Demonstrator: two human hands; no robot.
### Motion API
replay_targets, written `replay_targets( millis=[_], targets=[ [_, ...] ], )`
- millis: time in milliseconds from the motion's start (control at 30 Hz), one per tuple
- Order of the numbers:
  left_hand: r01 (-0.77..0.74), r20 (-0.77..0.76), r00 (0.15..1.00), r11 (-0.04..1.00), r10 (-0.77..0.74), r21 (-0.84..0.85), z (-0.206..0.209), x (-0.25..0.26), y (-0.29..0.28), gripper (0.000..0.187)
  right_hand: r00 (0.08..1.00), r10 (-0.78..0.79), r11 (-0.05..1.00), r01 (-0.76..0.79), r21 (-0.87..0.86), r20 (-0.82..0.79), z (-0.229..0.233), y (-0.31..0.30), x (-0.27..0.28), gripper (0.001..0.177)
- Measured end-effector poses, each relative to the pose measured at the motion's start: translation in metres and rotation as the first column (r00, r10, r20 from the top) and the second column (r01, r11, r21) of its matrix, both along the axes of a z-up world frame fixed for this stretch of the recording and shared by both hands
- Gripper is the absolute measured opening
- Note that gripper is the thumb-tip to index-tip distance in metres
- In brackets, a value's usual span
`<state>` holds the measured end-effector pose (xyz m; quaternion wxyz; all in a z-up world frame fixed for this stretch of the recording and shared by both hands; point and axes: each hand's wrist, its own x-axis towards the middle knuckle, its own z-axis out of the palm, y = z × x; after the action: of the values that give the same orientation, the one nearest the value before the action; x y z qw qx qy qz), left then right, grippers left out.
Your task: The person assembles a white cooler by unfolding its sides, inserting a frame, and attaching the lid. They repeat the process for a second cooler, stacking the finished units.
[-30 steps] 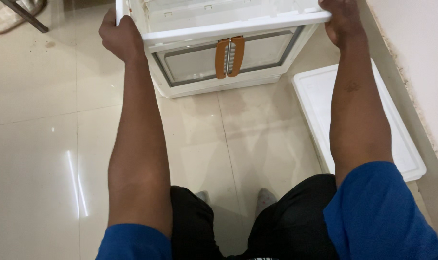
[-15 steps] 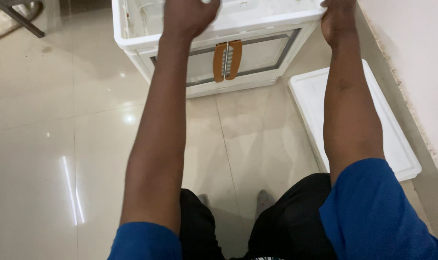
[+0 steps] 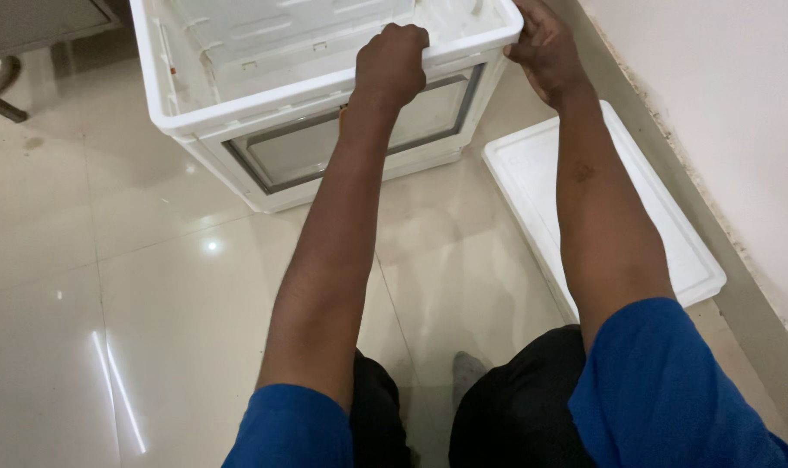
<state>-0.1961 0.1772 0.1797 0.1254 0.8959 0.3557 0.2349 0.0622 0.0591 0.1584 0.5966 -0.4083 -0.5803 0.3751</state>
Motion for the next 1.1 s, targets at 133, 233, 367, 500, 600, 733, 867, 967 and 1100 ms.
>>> replay_targets(
  millis=[133, 233, 367, 500, 600, 733, 867, 967, 1100],
  targets=[
    [0.014, 0.073, 0.997, 1.000, -0.015, 0.009, -0.010, 0.001, 0.010, 0.037, 1.000, -0.022, 1.000, 0.022, 0.009, -0.014, -0.002, -0.003, 0.000, 0.066],
    [0.006, 0.076, 0.997, 1.000, -0.005, -0.012, -0.010, 0.001, 0.010, 0.035, 0.996, -0.047, 0.999, 0.045, 0.018, 0.073, 0.000, -0.008, 0.000, 0.060],
    [0.008, 0.083, 0.997, 1.000, -0.007, -0.013, -0.006, -0.001, 0.007, 0.035, 0.997, -0.054, 0.997, 0.057, -0.046, 0.055, 0.006, -0.009, -0.008, 0.061],
    [-0.012, 0.007, 1.000, 0.999, 0.012, -0.038, -0.004, -0.001, 0.004, 0.034, 0.998, -0.045, 0.997, 0.047, -0.059, 0.035, 0.012, -0.011, -0.012, 0.062],
    [0.050, 0.083, 0.995, 0.999, -0.049, -0.015, -0.004, -0.003, 0.001, 0.035, 0.994, -0.060, 0.994, 0.052, -0.091, -0.089, 0.015, -0.011, -0.009, 0.058],
    [0.129, 0.543, 0.824, 0.987, -0.161, 0.097, 0.011, -0.024, 0.015, 0.046, 0.974, -0.187, 0.971, 0.164, -0.176, -0.125, 0.015, 0.010, -0.014, 0.039],
    [-0.278, 0.631, 0.751, 0.960, 0.192, 0.039, 0.018, -0.083, 0.054, 0.034, 0.885, -0.441, 0.887, 0.456, -0.077, 0.151, 0.003, 0.035, -0.018, 0.031],
    [-0.592, 0.544, 0.702, 0.801, 0.460, 0.086, 0.004, -0.150, 0.079, 0.035, 0.865, -0.482, 0.867, 0.494, -0.062, 0.142, -0.005, 0.044, -0.012, 0.036],
    [-0.814, 0.335, 0.580, 0.535, 0.742, 0.226, -0.013, -0.230, 0.091, 0.057, 0.905, -0.412, 0.902, 0.421, -0.099, 0.105, -0.005, 0.044, -0.005, 0.041]
  ],
)
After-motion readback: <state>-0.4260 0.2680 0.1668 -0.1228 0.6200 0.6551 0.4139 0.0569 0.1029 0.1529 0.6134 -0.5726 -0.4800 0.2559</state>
